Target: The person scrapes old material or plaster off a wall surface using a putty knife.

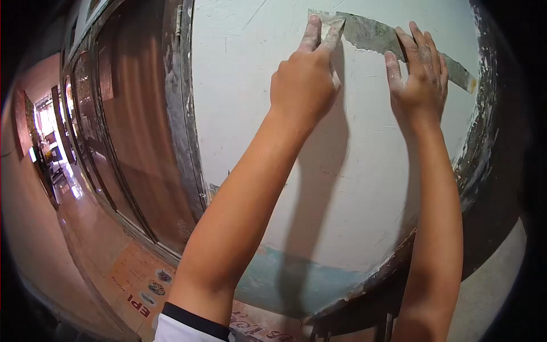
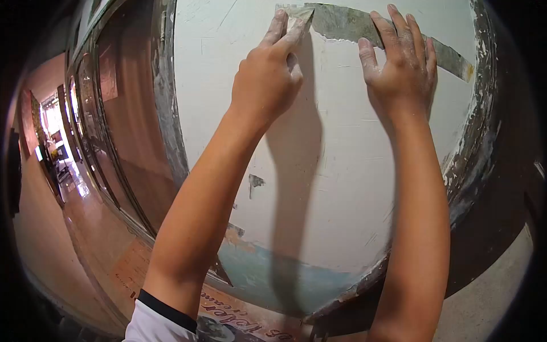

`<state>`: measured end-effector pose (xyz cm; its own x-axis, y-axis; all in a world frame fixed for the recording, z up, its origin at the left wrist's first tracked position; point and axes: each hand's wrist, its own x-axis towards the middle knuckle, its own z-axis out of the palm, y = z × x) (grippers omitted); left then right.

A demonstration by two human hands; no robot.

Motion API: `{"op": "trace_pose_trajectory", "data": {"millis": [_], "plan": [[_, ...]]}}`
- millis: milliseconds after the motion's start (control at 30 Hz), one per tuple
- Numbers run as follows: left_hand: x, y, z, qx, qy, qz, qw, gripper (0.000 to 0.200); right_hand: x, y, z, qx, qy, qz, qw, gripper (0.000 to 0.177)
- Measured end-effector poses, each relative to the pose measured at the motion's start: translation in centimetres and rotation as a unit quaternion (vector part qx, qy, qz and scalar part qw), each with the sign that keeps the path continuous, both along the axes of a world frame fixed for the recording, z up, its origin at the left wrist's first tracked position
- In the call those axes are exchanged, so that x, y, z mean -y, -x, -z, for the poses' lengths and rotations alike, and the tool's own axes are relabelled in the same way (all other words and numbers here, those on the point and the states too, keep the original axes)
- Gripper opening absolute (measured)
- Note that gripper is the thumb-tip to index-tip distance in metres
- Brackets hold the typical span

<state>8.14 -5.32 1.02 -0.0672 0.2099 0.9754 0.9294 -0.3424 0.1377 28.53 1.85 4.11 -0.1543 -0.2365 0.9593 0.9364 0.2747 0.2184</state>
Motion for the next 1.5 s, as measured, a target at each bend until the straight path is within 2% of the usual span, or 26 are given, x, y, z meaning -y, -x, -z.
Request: {"op": "trace_pose_trajectory", "data": {"millis": [100, 167, 200, 267, 300, 367, 467, 500, 567, 600, 733, 767, 867, 900, 933, 1033, 1200, 1267, 1300, 1400, 1433, 1500], "plan": [[-0.2, 0.3, 1.6, -0.003, -0.009, 0.007, 1.000, 0.062, 0.0, 0.2, 0.1, 0.011, -0.016, -0.007, 1.000, 0.048], [0.0, 0.2, 0.3, -0.016, 0.003, -0.021, 1.000, 0.061, 0.0, 0.0, 0.0, 0.005, -0.023, -0.005, 1.000, 0.049], [-0.6, 0.2, -0.6, -0.020, -0.038, -0.022, 0.999, 0.060, 0.0, 0.0, 0.0, 0.001, -0.015, -0.001, 1.000, 0.049], [-0.2, 0.1, -3.1, -0.036, 0.000, -0.034, 0.999, 0.073, -0.2, 0.0, -0.1, -0.002, -0.007, 0.000, 1.000, 0.049], [0.1, 0.0, -3.1, -0.036, 0.001, -0.035, 0.999, 0.073, -0.3, -0.1, -0.1, 0.000, -0.009, -0.005, 1.000, 0.048], [1.0, -0.2, -2.4, -0.013, 0.022, -0.039, 0.999, 0.061, -0.4, -0.1, 0.0, -0.001, -0.017, 0.003, 1.000, 0.047], [0.1, 0.6, 1.4, 0.005, -0.001, 0.008, 1.000, 0.065, -0.7, -0.2, 0.0, -0.006, -0.013, -0.005, 1.000, 0.049], [0.2, 0.7, 2.3, -0.007, -0.024, -0.010, 1.000, 0.068, -0.5, -0.1, 0.0, -0.004, -0.013, -0.015, 1.000, 0.049], [-0.4, 0.6, 2.0, -0.006, -0.008, -0.013, 1.000, 0.067, 0.0, 0.1, 0.1, -0.011, -0.008, -0.011, 1.000, 0.048], [0.0, 0.3, 1.4, -0.002, 0.010, -0.018, 1.000, 0.066, 0.1, 0.2, 0.0, -0.016, -0.003, -0.008, 1.000, 0.048], [-0.7, -1.6, -3.8, -0.033, -0.058, -0.033, 0.997, 0.057, 0.0, 0.1, 0.0, -0.011, -0.010, -0.020, 1.000, 0.048], [-1.0, -1.9, -4.4, -0.029, -0.028, -0.038, 0.998, 0.055, -0.2, 0.0, 0.0, -0.008, -0.010, -0.023, 1.000, 0.048], [-1.0, -1.5, -2.7, -0.029, -0.018, -0.035, 0.999, 0.056, 0.2, 0.1, 0.0, -0.009, -0.009, -0.025, 1.000, 0.047], [-1.5, -1.3, -1.3, -0.037, -0.088, -0.028, 0.995, 0.061, -0.1, -0.1, 0.0, -0.005, -0.017, -0.031, 0.999, 0.047], [-1.3, -1.3, 0.0, -0.036, -0.086, -0.029, 0.995, 0.061, -0.2, 0.0, 0.0, -0.004, -0.015, -0.031, 0.999, 0.047], [-0.5, -1.9, 2.2, -0.005, 0.011, -0.003, 1.000, 0.062, -0.1, -0.1, 0.0, -0.004, -0.020, -0.030, 0.999, 0.048], [-0.6, -2.7, -2.3, -0.019, -0.040, -0.035, 0.998, 0.062, -0.6, -0.3, -0.2, -0.002, -0.021, -0.043, 0.999, 0.047], [-0.4, -2.8, -3.6, -0.029, 0.075, -0.060, 0.995, 0.068, -0.5, -0.4, -0.2, -0.002, -0.022, -0.043, 0.999, 0.047], [-1.1, -2.8, -2.5, -0.039, -0.052, -0.054, 0.996, 0.068, -0.4, -0.4, -0.1, -0.004, -0.023, -0.043, 0.999, 0.047], [-1.0, -2.1, 1.0, -0.032, -0.067, -0.046, 0.996, 0.068, -0.3, -0.4, -0.1, -0.003, -0.024, -0.022, 0.999, 0.047], [0.0, -2.0, 2.2, -0.002, 0.007, -0.055, 0.998, 0.067, -0.3, -0.3, -0.1, -0.004, -0.026, -0.021, 0.999, 0.046], [-0.2, -0.8, 3.0, -0.010, -0.005, -0.057, 0.998, 0.067, -0.4, -0.2, -0.1, -0.007, -0.031, -0.014, 0.999, 0.046]]}}
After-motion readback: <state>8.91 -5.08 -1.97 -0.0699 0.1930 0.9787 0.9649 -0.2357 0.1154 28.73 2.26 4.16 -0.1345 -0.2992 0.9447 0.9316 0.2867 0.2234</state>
